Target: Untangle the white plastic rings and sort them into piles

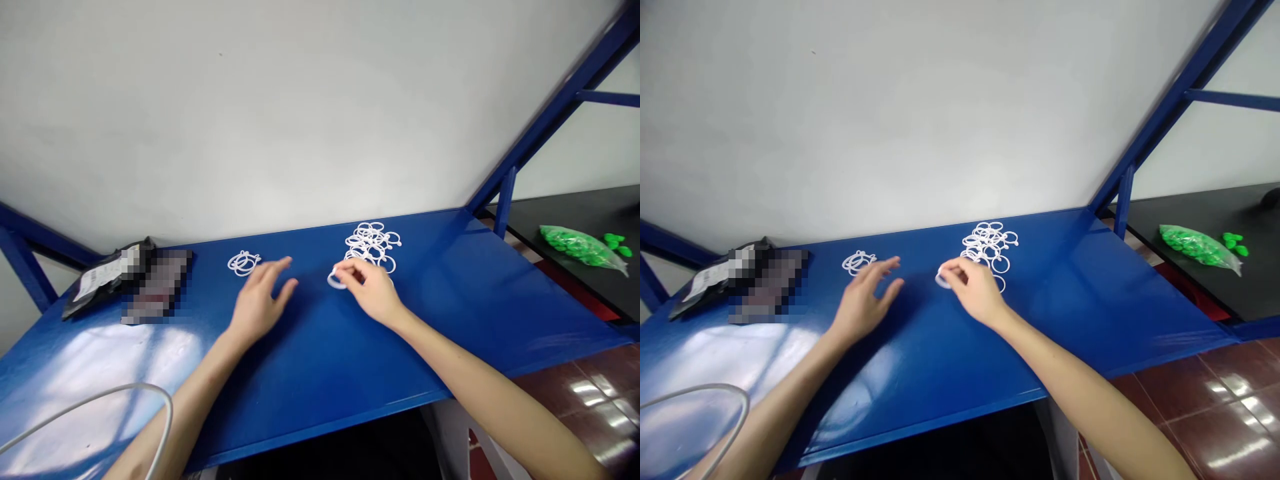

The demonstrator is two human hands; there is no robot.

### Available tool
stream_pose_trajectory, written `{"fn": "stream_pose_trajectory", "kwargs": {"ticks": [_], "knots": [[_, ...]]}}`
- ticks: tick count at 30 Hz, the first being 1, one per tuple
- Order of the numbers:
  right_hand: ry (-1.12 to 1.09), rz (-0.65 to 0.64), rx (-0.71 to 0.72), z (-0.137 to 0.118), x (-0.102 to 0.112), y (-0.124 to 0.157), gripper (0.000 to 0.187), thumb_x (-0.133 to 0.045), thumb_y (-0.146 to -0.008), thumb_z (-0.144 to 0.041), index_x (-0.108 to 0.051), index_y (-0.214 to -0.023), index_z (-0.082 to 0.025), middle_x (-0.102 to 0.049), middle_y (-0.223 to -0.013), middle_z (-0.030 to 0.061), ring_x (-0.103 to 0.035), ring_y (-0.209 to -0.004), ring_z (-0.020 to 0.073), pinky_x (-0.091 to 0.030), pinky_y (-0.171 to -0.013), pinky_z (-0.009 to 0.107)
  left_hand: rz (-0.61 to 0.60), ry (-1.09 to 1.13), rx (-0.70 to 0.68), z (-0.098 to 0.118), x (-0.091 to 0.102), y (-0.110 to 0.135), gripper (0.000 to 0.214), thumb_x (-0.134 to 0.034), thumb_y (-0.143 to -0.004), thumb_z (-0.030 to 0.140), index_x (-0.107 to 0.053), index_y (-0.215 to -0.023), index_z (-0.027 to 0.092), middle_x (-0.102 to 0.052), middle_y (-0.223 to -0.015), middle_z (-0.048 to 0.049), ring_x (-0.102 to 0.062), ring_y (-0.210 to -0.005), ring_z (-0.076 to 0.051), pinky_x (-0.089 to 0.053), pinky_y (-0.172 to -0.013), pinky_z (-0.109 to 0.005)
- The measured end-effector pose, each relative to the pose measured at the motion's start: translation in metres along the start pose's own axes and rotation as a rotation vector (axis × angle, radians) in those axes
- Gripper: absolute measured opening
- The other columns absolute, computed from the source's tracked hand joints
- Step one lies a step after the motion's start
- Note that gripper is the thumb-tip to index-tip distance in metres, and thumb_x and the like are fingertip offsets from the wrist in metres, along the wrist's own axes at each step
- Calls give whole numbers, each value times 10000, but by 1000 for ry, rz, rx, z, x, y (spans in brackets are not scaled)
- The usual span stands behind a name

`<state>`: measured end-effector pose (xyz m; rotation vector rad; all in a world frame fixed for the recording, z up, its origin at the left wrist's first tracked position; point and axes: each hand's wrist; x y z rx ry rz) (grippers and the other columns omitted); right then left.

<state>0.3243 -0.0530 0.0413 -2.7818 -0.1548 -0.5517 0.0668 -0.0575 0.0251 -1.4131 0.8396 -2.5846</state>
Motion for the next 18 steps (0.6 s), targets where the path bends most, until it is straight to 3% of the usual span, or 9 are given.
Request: {"fn": "stream_pose_trajectory", "kwargs": {"ticks": [1, 3, 6, 11, 14, 18], "knots": [[106, 103, 56, 2, 9, -5, 176, -627, -969, -355, -733, -1014, -222, -761, -952, 37, -680, -795, 174, -519, -740, 305, 70, -153, 37, -15, 4, -5, 406, -556, -984, 374, -629, -1334, 181, -670, -1278, -158, -623, -1156, -305, -495, -1034, -484], [352, 293, 124, 9, 28, -16, 165, -621, -971, -329, -728, -1024, -214, -759, -1006, 63, -680, -838, 206, -513, -770, 338, 93, -378, 103, -42, 11, -12, 383, -560, -965, 364, -689, -1258, 152, -619, -1327, -202, -563, -1198, -369, -472, -1020, -529], [611, 342, 76, 20, 47, -26, 102, -643, -941, -265, -723, -976, -212, -760, -998, 68, -681, -892, 248, -498, -768, 355, 21, -488, 107, -68, 19, -14, 274, -589, -943, 371, -773, -1051, 198, -655, -1266, -159, -546, -1164, -378, -479, -953, -504], [750, 335, -26, 24, 49, -27, 103, -634, -953, -277, -725, -960, -229, -758, -1001, 40, -678, -806, 222, -444, -662, 319, -60, -493, 107, -72, 19, -13, 219, -571, -940, 314, -764, -946, 209, -729, -1118, -127, -574, -1065, -352, -477, -854, -466], [746, 368, 38, 19, 42, -21, 121, -624, -967, -297, -723, -953, -229, -752, -1003, 36, -673, -782, 206, -436, -651, 311, -76, -481, 113, -71, 18, -14, 217, -571, -939, 313, -748, -987, 197, -750, -1063, -125, -582, -1031, -353, -471, -836, -454], [692, 321, 165, 12, 28, -13, 116, -616, -975, -279, -714, -935, -230, -747, -964, 37, -682, -863, 221, -474, -697, 312, -99, -462, 107, -73, 17, -16, 239, -567, -939, 304, -738, -1048, 178, -765, -1006, -121, -597, -957, -324, -474, -847, -417]]}}
Point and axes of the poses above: each hand's wrist, its own y-axis away from the middle knuckle, its own x-axis out of the back of the hand, z = x × y
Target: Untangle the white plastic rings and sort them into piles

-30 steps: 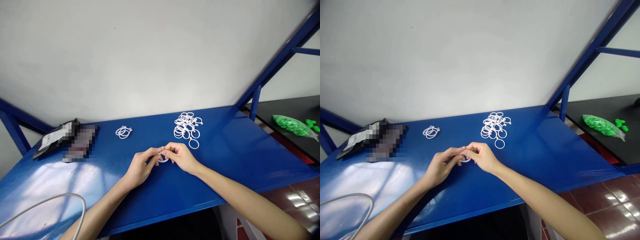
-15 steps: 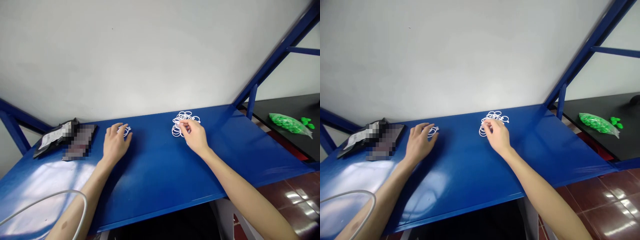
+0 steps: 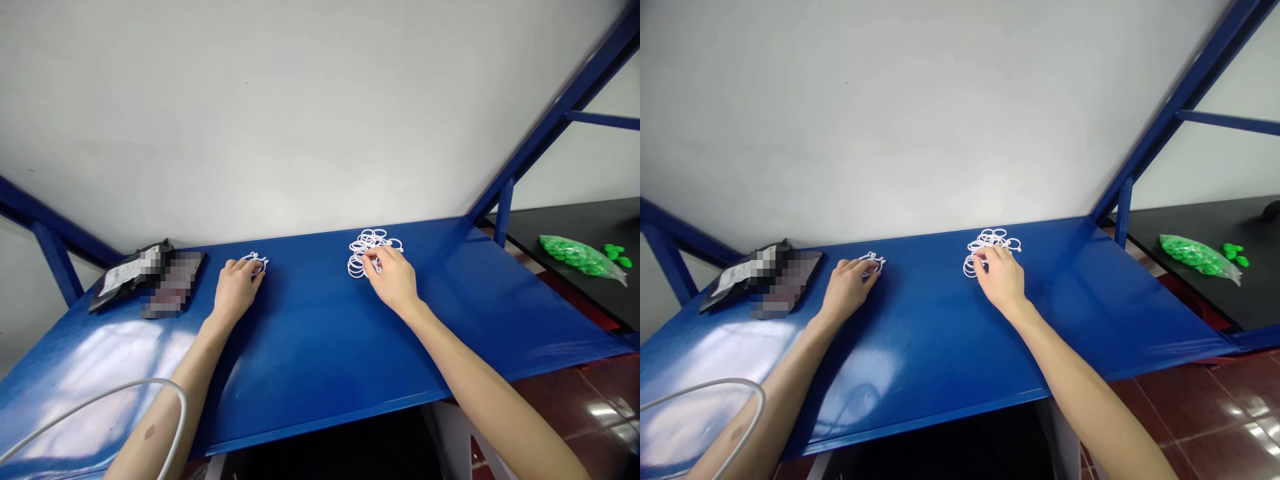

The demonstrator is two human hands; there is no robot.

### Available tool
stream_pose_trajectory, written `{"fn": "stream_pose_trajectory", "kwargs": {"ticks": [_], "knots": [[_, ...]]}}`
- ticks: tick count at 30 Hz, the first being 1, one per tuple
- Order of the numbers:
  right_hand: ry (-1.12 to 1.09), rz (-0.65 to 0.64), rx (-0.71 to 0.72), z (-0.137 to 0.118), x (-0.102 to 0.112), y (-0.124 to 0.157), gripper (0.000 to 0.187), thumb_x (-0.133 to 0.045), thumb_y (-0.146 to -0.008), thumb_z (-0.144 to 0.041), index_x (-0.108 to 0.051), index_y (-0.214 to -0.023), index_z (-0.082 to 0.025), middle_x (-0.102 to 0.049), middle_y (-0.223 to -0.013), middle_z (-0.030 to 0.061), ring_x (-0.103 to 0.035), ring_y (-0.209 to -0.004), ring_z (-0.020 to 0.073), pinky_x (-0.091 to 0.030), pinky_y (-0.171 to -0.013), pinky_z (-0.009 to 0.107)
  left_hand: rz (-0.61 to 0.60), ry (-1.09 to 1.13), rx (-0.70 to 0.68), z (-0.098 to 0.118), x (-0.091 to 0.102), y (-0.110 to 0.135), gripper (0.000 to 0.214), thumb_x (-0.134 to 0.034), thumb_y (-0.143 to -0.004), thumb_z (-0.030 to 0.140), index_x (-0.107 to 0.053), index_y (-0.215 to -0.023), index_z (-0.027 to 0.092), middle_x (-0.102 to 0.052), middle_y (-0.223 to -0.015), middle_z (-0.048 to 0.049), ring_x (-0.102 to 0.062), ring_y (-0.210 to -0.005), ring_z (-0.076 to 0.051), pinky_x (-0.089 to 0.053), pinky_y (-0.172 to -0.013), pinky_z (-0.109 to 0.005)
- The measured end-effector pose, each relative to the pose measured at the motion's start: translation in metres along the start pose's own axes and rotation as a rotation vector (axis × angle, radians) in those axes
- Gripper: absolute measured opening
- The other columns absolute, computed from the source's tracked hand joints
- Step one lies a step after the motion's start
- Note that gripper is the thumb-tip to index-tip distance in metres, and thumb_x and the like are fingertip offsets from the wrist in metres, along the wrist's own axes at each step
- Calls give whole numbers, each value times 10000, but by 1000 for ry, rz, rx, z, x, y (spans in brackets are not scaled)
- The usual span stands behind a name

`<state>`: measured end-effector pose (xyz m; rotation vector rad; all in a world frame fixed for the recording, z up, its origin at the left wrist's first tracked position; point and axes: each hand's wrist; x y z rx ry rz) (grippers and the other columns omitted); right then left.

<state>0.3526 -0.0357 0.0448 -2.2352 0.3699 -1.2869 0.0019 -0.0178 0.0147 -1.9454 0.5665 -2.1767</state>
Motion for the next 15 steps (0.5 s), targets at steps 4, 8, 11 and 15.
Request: {"fn": "stream_pose_trajectory", "kwargs": {"ticks": [4, 8, 11, 15], "knots": [[-100, -104, 126, -14, -6, 11, 119, -597, -985, -245, -710, -956, -220, -750, -950, 42, -686, -916, 230, -521, -763, 340, -29, -17, -15, 2, 1, 1, 256, -529, -943, 296, -747, -1006, 178, -760, -966, -140, -606, -935, -333, -469, -838, -427], [-176, -226, 169, -22, -11, 18, 109, -609, -982, -246, -714, -969, -217, -750, -965, 56, -683, -945, 247, -544, -788, 375, -14, -52, 2, 16, 13, 7, 296, -476, -957, 299, -737, -920, 166, -743, -951, -168, -597, -980, -375, -456, -807, -459], [-252, -309, 148, -24, -14, 21, 110, -612, -983, -247, -716, -982, -215, -745, -968, 55, -682, -946, 242, -555, -802, 385, 29, 78, 42, 39, 30, 15, 256, -491, -940, 295, -707, -877, 173, -730, -915, -149, -602, -979, -351, -453, -838, -452], [-404, -397, 121, -30, -14, 25, 176, -638, -974, -267, -705, -1131, -224, -751, -1107, 60, -695, -1039, 239, -550, -927, 408, -206, 704, 116, 79, 49, 28, 197, -576, -913, 371, -665, -867, 201, -682, -798, -49, -610, -760, -220, -459, -725, -339]]}}
Point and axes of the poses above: each hand's wrist, its own y-axis away from the middle knuckle, its own x-axis out of the back of the hand, z = x × y
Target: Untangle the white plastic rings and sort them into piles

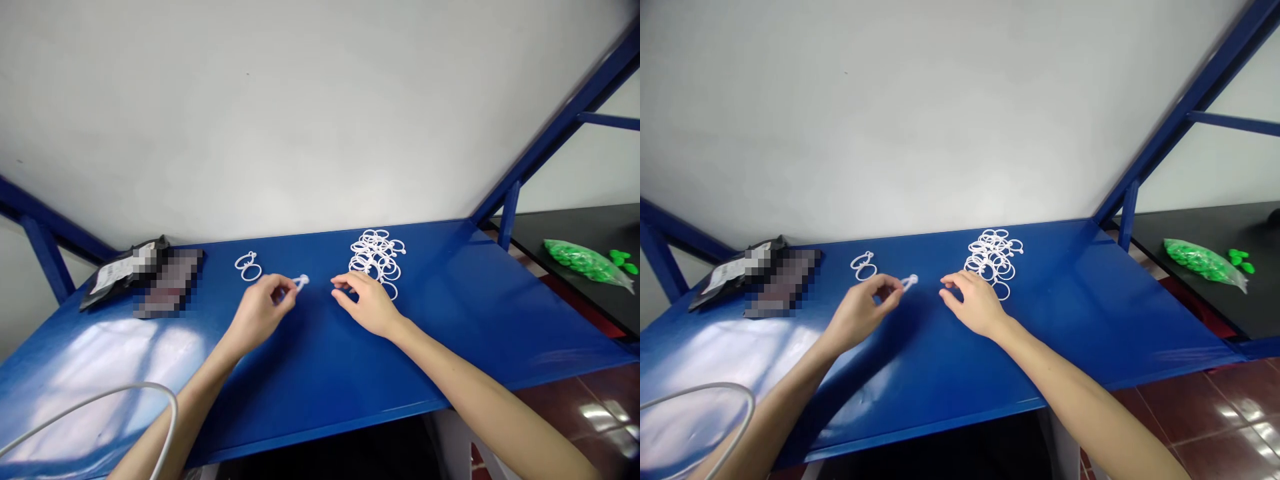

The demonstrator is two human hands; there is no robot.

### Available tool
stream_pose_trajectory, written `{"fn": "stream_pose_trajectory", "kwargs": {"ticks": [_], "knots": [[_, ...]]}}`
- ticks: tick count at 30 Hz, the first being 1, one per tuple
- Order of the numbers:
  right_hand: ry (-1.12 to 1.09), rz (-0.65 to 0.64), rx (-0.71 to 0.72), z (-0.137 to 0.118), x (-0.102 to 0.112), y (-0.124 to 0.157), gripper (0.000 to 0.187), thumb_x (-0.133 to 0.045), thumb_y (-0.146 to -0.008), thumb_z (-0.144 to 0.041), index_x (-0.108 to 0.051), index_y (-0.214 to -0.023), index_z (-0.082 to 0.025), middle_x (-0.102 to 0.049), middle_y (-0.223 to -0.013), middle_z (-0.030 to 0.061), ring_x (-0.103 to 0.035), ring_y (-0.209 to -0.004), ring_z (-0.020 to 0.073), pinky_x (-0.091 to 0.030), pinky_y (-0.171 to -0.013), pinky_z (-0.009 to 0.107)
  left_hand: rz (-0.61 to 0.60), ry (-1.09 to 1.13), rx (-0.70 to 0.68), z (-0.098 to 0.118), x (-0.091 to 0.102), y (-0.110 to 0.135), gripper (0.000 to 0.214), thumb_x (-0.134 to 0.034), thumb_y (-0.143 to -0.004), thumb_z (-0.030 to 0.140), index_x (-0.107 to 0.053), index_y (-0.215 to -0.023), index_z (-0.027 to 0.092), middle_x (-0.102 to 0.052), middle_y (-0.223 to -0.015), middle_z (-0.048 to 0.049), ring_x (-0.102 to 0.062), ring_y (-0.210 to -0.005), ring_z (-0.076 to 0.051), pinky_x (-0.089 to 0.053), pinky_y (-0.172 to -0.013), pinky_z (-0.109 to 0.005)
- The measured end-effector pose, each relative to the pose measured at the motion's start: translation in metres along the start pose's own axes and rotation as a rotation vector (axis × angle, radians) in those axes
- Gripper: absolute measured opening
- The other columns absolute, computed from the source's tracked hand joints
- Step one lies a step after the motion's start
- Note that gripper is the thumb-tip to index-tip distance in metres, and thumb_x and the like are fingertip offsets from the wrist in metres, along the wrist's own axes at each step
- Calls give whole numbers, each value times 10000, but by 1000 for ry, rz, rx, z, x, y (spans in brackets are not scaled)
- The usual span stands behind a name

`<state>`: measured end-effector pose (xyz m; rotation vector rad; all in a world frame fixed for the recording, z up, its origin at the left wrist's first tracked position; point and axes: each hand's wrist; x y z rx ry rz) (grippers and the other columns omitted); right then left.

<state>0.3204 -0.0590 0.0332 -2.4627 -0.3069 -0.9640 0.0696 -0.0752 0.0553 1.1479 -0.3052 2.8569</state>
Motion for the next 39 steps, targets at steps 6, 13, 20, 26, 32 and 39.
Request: {"fn": "stream_pose_trajectory", "kwargs": {"ticks": [6, 13, 20, 26, 32, 39], "knots": [[-313, -80, -67, -18, -1, 4, 137, -598, -1002, -304, -722, -1020, -247, -778, -1034, 10, -723, -950, 195, -543, -873, 341, -272, 771, 158, 21, -27, 16, 214, -588, -965, 406, -554, -901, 205, -605, -720, 37, -608, -646, -127, -485, -722, -287], [-655, -129, -268, -21, -11, 8, 175, -631, -978, -371, -648, -1047, -211, -754, -839, 5, -713, -780, 171, -531, -742, 304, -143, 767, 85, 22, -38, 21, 202, -540, -1001, 385, -537, -1133, 231, -565, -806, 55, -651, -580, -117, -540, -632, -290], [-803, -104, -312, -20, -12, 7, 270, -669, -948, -437, -666, -1092, -210, -697, -745, -8, -678, -707, 162, -532, -704, 303, -72, 548, -23, 21, -44, 26, 246, -542, -1002, 376, -568, -1193, 223, -618, -802, 34, -673, -576, -122, -550, -578, -262], [-815, -83, -299, -22, -11, 9, 283, -682, -942, -478, -686, -1048, -215, -695, -742, -7, -653, -677, 149, -519, -667, 287, 9, 508, -91, 20, -46, 28, 163, -580, -991, 319, -613, -1121, 226, -645, -788, 35, -690, -571, -110, -570, -565, -233], [-794, -80, -276, -23, -10, 11, 293, -696, -932, -493, -710, -1021, -215, -697, -761, 1, -649, -688, 152, -505, -657, 287, 8, 508, -101, 22, -46, 28, 185, -610, -978, 322, -669, -1116, 213, -708, -815, 9, -711, -570, -123, -606, -579, -248], [-832, -90, -271, -21, -10, 11, 274, -720, -917, -470, -732, -1000, -209, -707, -793, 6, -627, -682, 140, -488, -639, 278, 20, 586, -81, 18, -50, 29, 210, -657, -951, 405, -689, -980, 200, -777, -965, -56, -769, -653, -175, -658, -628, -294]]}}
Point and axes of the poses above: each hand's wrist, its own y-axis away from the middle knuckle, its own x-axis out of the back of the hand, z = x × y
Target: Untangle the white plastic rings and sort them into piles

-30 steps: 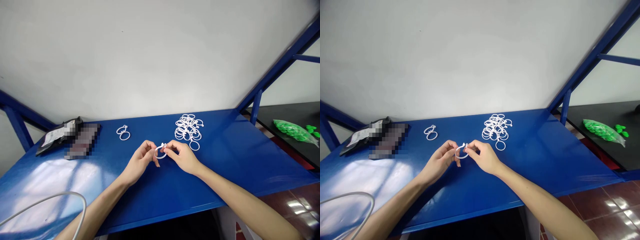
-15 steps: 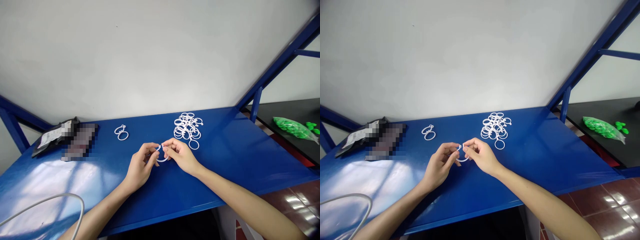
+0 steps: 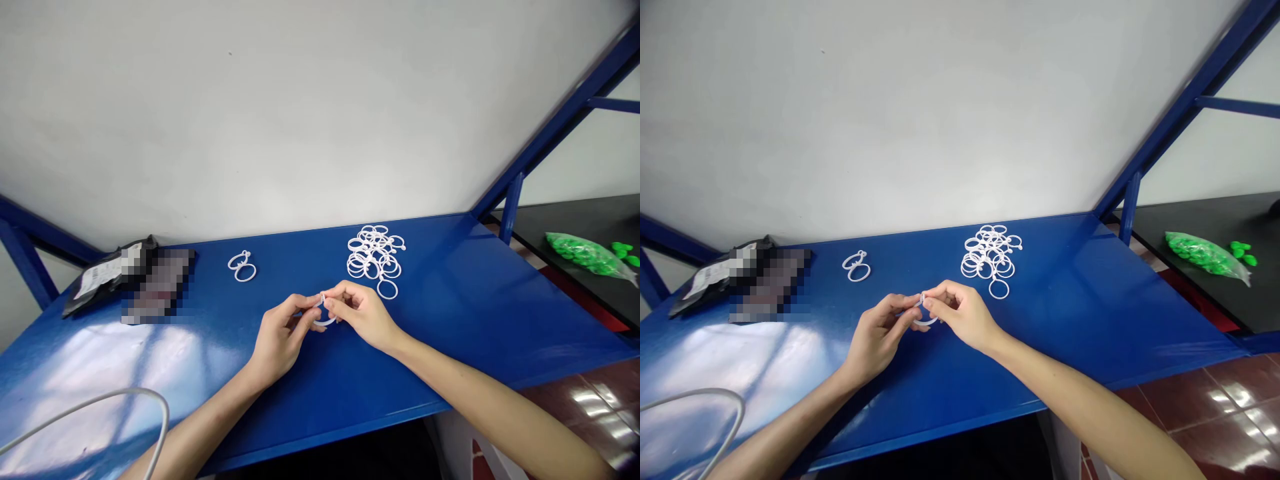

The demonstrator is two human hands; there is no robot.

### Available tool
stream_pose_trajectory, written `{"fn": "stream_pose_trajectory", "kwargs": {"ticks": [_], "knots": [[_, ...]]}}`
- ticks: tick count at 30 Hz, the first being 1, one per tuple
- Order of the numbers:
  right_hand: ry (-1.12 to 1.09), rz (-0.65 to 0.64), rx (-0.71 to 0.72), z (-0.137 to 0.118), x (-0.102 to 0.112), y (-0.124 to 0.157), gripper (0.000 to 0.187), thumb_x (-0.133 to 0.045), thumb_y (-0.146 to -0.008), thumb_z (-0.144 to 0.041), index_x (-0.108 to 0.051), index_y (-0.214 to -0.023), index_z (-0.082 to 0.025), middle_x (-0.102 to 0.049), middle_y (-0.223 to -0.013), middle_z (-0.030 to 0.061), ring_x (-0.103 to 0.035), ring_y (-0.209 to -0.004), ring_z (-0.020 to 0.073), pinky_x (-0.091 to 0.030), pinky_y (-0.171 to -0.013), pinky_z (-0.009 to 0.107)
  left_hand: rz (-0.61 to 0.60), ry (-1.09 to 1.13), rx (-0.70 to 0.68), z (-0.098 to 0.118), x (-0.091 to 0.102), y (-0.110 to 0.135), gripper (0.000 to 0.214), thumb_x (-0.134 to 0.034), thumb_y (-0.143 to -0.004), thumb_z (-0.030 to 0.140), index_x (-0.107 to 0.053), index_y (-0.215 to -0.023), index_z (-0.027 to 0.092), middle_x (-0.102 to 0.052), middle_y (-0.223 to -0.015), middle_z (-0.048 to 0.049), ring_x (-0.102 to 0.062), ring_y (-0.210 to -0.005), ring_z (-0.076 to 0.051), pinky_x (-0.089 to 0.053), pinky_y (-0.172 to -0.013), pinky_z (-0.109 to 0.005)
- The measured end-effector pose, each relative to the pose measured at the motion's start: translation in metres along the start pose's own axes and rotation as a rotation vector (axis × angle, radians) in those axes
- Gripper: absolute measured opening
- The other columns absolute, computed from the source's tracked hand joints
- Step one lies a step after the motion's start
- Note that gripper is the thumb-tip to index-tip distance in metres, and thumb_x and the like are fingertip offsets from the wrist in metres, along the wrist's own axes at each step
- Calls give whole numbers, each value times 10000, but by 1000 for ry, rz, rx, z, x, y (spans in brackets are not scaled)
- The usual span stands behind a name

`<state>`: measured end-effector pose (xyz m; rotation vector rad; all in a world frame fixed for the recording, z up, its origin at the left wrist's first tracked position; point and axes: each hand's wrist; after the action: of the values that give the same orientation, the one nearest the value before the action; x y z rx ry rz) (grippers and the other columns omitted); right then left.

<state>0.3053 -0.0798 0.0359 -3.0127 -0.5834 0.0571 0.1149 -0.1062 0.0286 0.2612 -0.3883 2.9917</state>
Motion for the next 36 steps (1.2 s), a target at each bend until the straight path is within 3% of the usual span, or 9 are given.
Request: {"fn": "stream_pose_trajectory", "kwargs": {"ticks": [10, 14, 17, 20, 23, 25, 31, 34, 36], "knots": [[5, -41, -17, 1, -1, 0, 284, -714, -909, -474, -691, -949, -194, -659, -722, -16, -578, -626, 126, -451, -594, 262, -20, 3, 1, -4, -3, 0, 251, -654, -943, 447, -697, -955, 200, -775, -893, -41, -751, -656, -169, -645, -611, -291], [134, -27, -3, -1, -1, -1, 231, -644, -964, -434, -653, -1004, -207, -700, -770, -6, -629, -671, 140, -485, -638, 273, -108, -181, -58, -2, 5, -9, 211, -583, -993, 391, -702, -1033, 221, -778, -932, -36, -747, -742, -170, -624, -685, -291], [366, 61, 39, -3, 5, -6, 186, -623, -973, -389, -676, -1017, -217, -718, -775, 0, -653, -683, 158, -505, -666, 294, -91, -536, -178, -6, 26, -24, 247, -547, -1005, 382, -700, -1128, 233, -768, -1074, -68, -727, -923, -216, -591, -856, -359], [686, 226, 149, -4, 23, -15, 137, -622, -965, -325, -707, -1018, -231, -750, -838, 18, -685, -754, 188, -516, -733, 331, 128, -1002, -204, -18, 60, -40, 326, -534, -990, 410, -691, -1180, 197, -726, -1148, -130, -638, -1123, -317, -503, -1009, -460], [891, 392, 211, -3, 49, -25, 159, -603, -971, -320, -716, -1037, -230, -760, -897, 43, -694, -807, 215, -522, -754, 351, 257, -1322, -65, -34, 92, -52, 387, -536, -952, 435, -707, -1140, 143, -679, -1153, -199, -597, -1090, -383, -506, -926, -490], [974, 468, 208, -1, 67, -32, 182, -580, -979, -334, -718, -1026, -225, -751, -907, 54, -683, -826, 233, -526, -748, 362, 216, -1395, -10, -43, 106, -55, 355, -522, -945, 443, -734, -1024, 169, -687, -1083, -191, -598, -1026, -381, -513, -854, -478], [1248, 659, 246, 7, 97, -40, 233, -582, -963, -327, -748, -1026, -175, -674, -1028, 150, -588, -1015, 338, -524, -856, 472, 105, -1265, -23, -39, 104, -53, 250, -472, -933, 334, -651, -804, 217, -723, -946, -163, -615, -961, -366, -493, -809, -471], [1227, 667, 290, 2, 88, -36, 240, -582, -975, -306, -737, -1082, -158, -653, -1085, 163, -570, -1049, 341, -515, -913, 496, 30, -1066, -22, -20, 89, -48, 216, -440, -961, 333, -588, -845, 227, -728, -887, -99, -645, -851, -290, -502, -772, -405], [1131, 583, 345, -3, 72, -30, 214, -581, -988, -301, -727, -1083, -177, -666, -1090, 142, -574, -1075, 322, -509, -948, 481, -47, -774, 48, -5, 75, -42, 222, -436, -991, 386, -559, -889, 233, -714, -836, -42, -645, -738, -227, -501, -702, -348]]}}
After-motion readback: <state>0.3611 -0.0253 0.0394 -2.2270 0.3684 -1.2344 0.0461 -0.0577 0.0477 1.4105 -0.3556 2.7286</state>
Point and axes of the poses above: each hand's wrist, its own y-axis away from the middle knuckle, its own x-axis out of the back of the hand, z = x × y
